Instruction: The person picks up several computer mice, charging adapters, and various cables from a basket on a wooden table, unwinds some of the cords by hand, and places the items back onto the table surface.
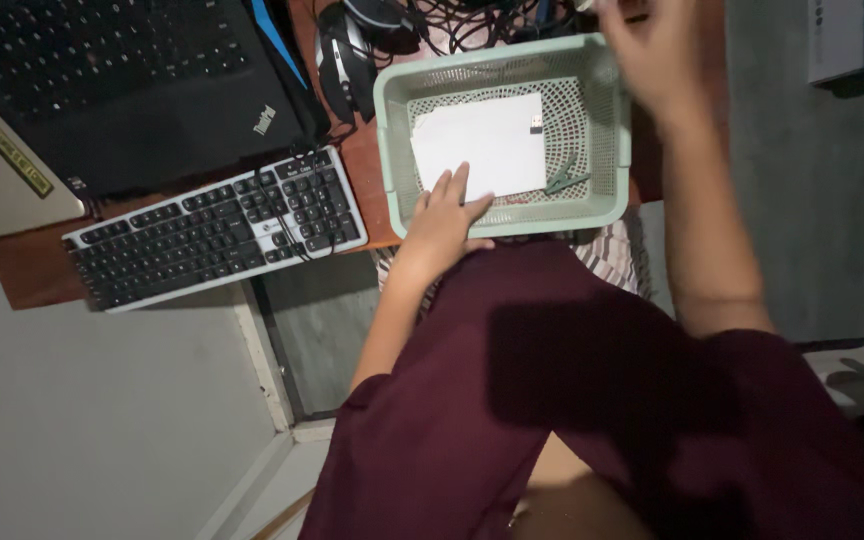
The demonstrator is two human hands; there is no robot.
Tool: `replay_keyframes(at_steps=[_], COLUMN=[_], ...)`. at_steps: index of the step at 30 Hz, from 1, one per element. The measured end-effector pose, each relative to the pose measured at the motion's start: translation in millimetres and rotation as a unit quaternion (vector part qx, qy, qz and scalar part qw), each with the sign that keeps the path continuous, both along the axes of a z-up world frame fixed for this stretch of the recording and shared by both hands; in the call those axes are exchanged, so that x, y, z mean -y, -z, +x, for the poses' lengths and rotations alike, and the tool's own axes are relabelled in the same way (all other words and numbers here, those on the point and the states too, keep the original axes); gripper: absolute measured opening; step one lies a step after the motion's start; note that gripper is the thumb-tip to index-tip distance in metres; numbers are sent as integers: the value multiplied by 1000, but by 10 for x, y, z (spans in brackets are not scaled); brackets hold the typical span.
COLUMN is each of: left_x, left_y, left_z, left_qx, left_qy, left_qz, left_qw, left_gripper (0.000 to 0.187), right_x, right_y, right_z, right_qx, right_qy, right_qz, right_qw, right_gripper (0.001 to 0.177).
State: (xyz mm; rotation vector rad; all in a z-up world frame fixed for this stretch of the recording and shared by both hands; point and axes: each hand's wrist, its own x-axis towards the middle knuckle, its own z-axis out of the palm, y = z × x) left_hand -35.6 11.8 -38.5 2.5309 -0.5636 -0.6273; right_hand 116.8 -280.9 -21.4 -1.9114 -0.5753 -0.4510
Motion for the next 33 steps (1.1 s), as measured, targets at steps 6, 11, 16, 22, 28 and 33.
replay_keyframes(at_steps=[6,11,16,22,28,33], left_x=[92,32,-128,-90,135,522], left_y=[-51,-535,-1153,-1275,-746,-411], left_z=[-120,-186,-200,187,1173,1954], left_qx=[77,147,222,383,594,463], left_qy=[15,35,61,29,-34,-144], left_qz=[50,78,78,57,-210,-163], left_qw=[996,985,970,922,776,859], left_gripper=[56,53,52,32,70,67], right_x=[173,226,309,817,1603,2029], right_y=[-419,-536,-540,-109,290,289], right_z=[-724,-1103,-1270,-1047,-508,-98], right_qx=[-196,-211,-319,-398,-220,-114], right_qy=[66,78,21,-51,51,140], right_qz=[-179,-188,-72,85,253,279], right_qw=[962,956,945,912,941,943], right_gripper=[23,33,65,74,25,44])
